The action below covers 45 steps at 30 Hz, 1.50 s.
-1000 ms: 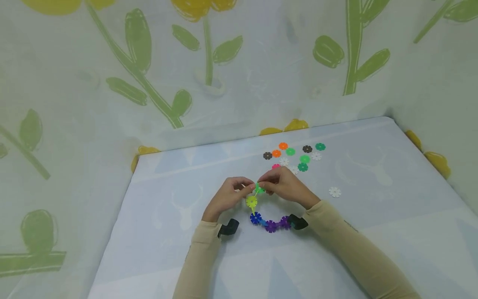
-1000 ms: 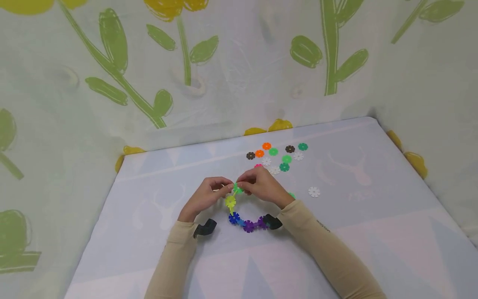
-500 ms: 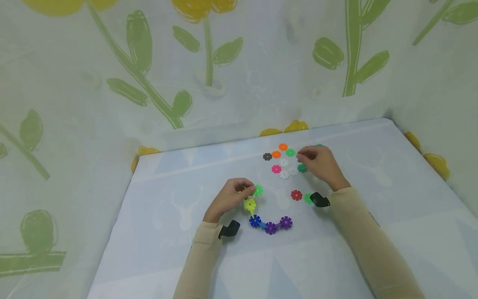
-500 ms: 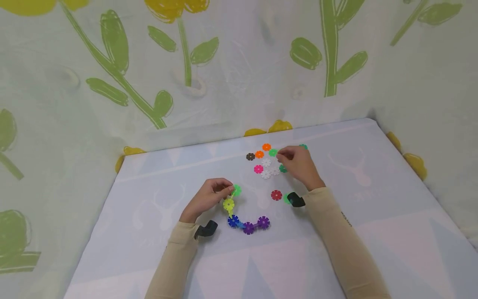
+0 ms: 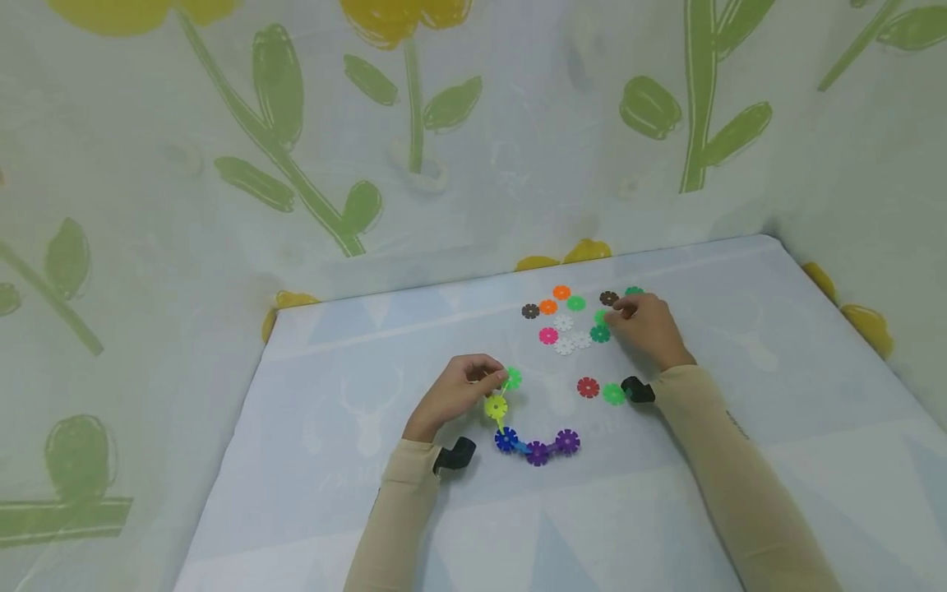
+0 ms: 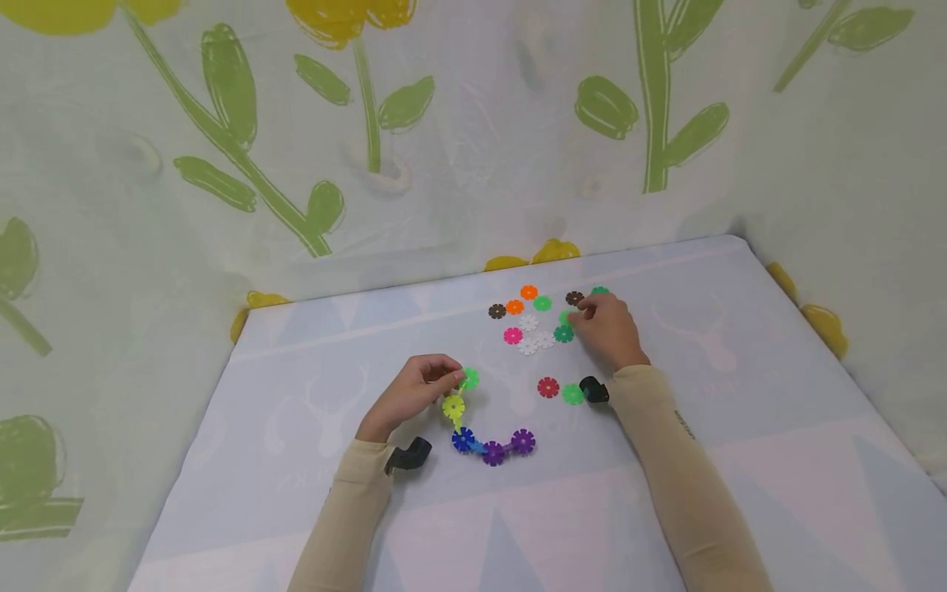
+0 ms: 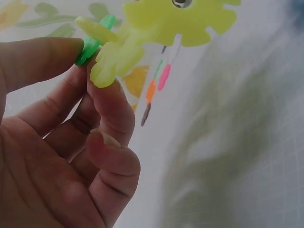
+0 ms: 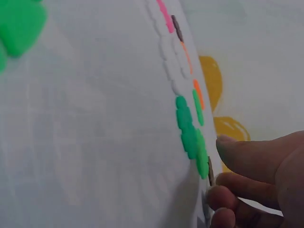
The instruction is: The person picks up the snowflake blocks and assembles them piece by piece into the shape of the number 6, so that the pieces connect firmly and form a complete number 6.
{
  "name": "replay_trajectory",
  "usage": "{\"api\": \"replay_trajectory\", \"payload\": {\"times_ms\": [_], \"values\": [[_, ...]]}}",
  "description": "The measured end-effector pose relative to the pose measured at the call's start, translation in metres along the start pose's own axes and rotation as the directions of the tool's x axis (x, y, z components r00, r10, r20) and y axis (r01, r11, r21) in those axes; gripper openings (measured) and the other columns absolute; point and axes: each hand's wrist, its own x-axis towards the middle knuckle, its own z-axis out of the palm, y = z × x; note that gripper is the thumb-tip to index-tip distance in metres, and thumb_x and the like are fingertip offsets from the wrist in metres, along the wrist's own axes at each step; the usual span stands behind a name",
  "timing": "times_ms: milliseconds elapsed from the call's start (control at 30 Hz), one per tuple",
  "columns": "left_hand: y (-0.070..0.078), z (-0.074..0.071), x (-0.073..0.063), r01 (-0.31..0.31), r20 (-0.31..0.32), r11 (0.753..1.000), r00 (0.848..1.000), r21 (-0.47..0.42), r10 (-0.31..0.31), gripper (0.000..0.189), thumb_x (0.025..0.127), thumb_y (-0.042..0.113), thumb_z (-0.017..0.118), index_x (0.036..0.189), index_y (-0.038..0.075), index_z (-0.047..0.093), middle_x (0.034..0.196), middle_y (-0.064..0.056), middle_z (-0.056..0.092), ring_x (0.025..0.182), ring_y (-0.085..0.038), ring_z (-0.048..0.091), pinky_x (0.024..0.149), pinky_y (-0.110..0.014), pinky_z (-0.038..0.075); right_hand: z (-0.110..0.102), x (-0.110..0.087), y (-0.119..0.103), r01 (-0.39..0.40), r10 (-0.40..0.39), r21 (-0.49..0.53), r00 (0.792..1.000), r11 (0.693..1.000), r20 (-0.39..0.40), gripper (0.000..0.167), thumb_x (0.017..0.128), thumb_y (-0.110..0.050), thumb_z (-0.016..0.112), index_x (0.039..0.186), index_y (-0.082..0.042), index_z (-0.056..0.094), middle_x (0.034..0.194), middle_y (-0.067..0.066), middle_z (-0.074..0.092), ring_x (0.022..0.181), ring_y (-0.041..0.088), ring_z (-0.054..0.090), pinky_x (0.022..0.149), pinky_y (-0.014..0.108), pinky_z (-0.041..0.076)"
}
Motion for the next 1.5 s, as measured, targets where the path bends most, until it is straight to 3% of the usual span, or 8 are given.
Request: {"api": "replay_trajectory", "payload": {"times_ms": [267, 567, 700, 800, 1000, 1133, 1267, 1500], "values": [[-0.001, -0.001, -0.001, 0.018, 0.009, 1.000, 1.000, -0.014, -0.018, 0.024, 0.102, 0.026, 0.065, 0.113, 0.006, 0.073, 0.100, -0.010, 0.072, 0.086, -0.016, 0.062, 0.077, -0.028, 0.053, 0.011, -0.001, -0.006, -0.030, 0.028, -0.092, 0.999, 0.995, -0.021, 0.045, 0.098, -0.031, 0.070, 0.126, 0.003, 0.065, 0.109, 0.020, 0.062, 0.094, 0.033, 0.055, 0.077, 0.040, 0.048], [0.001, -0.001, -0.003, 0.010, 0.017, 1.000, 1.000, -0.021, -0.009, 0.025, 0.102, 0.027, 0.065, 0.112, 0.005, 0.073, 0.102, -0.013, 0.072, 0.087, -0.018, 0.063, 0.078, -0.029, 0.054, 0.008, 0.001, -0.010, -0.060, 0.068, -0.072, 0.993, 0.996, 0.100, 0.043, 0.099, -0.023, 0.069, 0.127, 0.008, 0.059, 0.122, 0.024, 0.060, 0.109, 0.037, 0.055, 0.102, 0.053, 0.050], [0.001, -0.002, -0.004, 0.020, 0.020, 0.999, 1.000, -0.028, -0.019, 0.024, 0.102, 0.027, 0.065, 0.112, 0.006, 0.073, 0.100, -0.010, 0.071, 0.086, -0.016, 0.063, 0.077, -0.028, 0.054, 0.001, -0.001, -0.014, -0.022, 0.026, -0.034, 0.991, 0.999, 0.135, 0.042, 0.100, -0.022, 0.067, 0.130, 0.008, 0.058, 0.129, 0.026, 0.059, 0.116, 0.039, 0.055, 0.108, 0.055, 0.048], [0.001, -0.002, -0.004, 0.035, 0.025, 0.999, 0.999, -0.037, -0.034, 0.023, 0.102, 0.027, 0.065, 0.111, 0.007, 0.073, 0.098, -0.008, 0.071, 0.084, -0.016, 0.062, 0.076, -0.028, 0.054, -0.002, -0.005, -0.022, 0.052, -0.058, 0.038, 0.987, 0.998, 0.152, 0.042, 0.101, -0.021, 0.067, 0.133, 0.004, 0.061, 0.130, 0.025, 0.062, 0.116, 0.037, 0.056, 0.104, 0.051, 0.050], [0.001, -0.003, -0.003, 0.056, 0.035, 0.997, 0.998, -0.043, -0.055, 0.024, 0.103, 0.027, 0.064, 0.113, 0.008, 0.073, 0.097, -0.006, 0.071, 0.082, -0.015, 0.062, 0.073, -0.027, 0.052, 0.003, -0.017, -0.045, 0.231, -0.267, 0.189, 0.943, 0.954, 0.198, 0.030, 0.100, -0.018, 0.069, 0.125, -0.001, 0.071, 0.116, 0.018, 0.072, 0.099, 0.028, 0.066, 0.085, 0.029, 0.057], [0.001, -0.003, -0.003, 0.066, 0.043, 0.997, 0.997, -0.042, -0.064, 0.025, 0.103, 0.027, 0.063, 0.115, 0.007, 0.072, 0.094, -0.006, 0.071, 0.079, -0.014, 0.061, 0.068, -0.026, 0.051, 0.014, -0.025, -0.059, 0.290, -0.353, 0.255, 0.902, 0.922, 0.251, 0.022, 0.099, -0.015, 0.070, 0.116, -0.002, 0.076, 0.104, 0.018, 0.076, 0.087, 0.030, 0.072, 0.080, 0.031, 0.061], [0.001, -0.003, -0.003, 0.065, 0.053, 0.996, 0.997, -0.062, -0.061, 0.025, 0.104, 0.025, 0.062, 0.116, 0.005, 0.072, 0.092, -0.005, 0.071, 0.076, -0.013, 0.060, 0.066, -0.026, 0.050, 0.025, -0.032, -0.070, 0.307, -0.386, 0.275, 0.869, 0.911, 0.309, 0.019, 0.098, -0.013, 0.071, 0.113, -0.004, 0.077, 0.100, 0.018, 0.077, 0.087, 0.035, 0.074, 0.082, 0.040, 0.063], [-0.001, -0.005, -0.001, 0.060, 0.064, 0.989, 0.997, -0.135, -0.052, 0.027, 0.105, 0.021, 0.059, 0.118, -0.001, 0.069, 0.092, -0.007, 0.072, 0.078, -0.012, 0.064, 0.069, -0.027, 0.055, 0.037, -0.039, -0.079, 0.328, -0.400, 0.253, 0.855, 0.910, 0.330, 0.018, 0.095, -0.012, 0.075, 0.112, -0.010, 0.078, 0.105, 0.007, 0.079, 0.091, 0.023, 0.073, 0.085, 0.037, 0.061]]}}
